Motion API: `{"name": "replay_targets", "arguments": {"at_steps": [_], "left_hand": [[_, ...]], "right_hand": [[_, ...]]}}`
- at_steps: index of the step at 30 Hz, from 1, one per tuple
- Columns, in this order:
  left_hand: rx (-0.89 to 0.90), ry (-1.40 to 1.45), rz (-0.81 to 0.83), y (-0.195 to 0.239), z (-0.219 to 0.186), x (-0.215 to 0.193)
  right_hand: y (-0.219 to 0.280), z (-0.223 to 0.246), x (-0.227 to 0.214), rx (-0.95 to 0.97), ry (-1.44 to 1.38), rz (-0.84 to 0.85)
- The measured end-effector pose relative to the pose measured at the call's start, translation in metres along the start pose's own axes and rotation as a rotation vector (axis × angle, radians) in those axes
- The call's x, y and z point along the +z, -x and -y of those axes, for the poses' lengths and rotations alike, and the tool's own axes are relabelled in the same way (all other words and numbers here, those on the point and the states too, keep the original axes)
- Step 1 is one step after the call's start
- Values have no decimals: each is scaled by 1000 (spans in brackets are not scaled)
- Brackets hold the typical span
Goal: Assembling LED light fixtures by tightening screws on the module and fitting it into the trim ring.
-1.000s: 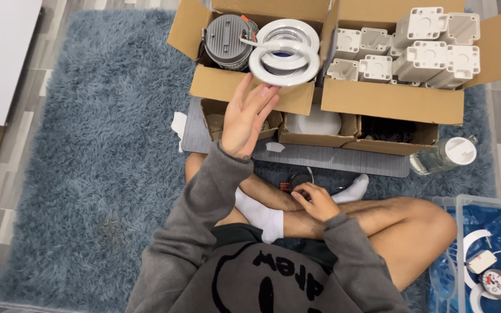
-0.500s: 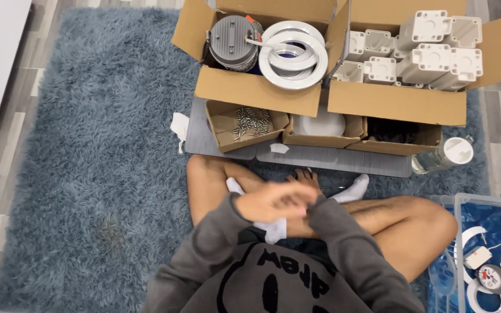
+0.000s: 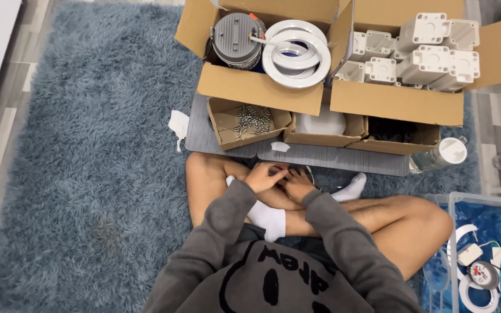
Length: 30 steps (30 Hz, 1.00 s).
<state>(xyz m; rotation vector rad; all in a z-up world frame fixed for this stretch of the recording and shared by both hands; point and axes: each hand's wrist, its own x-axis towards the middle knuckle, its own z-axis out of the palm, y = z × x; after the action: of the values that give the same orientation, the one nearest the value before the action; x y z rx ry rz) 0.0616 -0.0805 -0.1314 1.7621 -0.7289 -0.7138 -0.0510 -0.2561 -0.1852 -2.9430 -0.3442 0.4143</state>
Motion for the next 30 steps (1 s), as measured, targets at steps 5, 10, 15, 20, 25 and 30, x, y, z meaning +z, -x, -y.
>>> {"name": "replay_targets", "arguments": {"at_steps": [5, 10, 15, 20, 25, 30], "left_hand": [[-146, -28, -176, -5, 15, -17], [-295, -97, -177, -7, 1, -14], [-237, -16, -214, 3, -24, -18], [-242, -12, -225, 0, -12, -15], [-227, -174, -146, -6, -4, -7], [-248, -275, 186, -11, -59, 17]], "right_hand": [[-9, -23, 34, -28, 29, -70], [3, -14, 27, -18, 148, -48], [1, -6, 16, 54, 106, 58], [22, -9, -9, 5, -6, -170], [69, -9, -77, -54, -367, -474], [123, 5, -124, 89, -773, -662]]}}
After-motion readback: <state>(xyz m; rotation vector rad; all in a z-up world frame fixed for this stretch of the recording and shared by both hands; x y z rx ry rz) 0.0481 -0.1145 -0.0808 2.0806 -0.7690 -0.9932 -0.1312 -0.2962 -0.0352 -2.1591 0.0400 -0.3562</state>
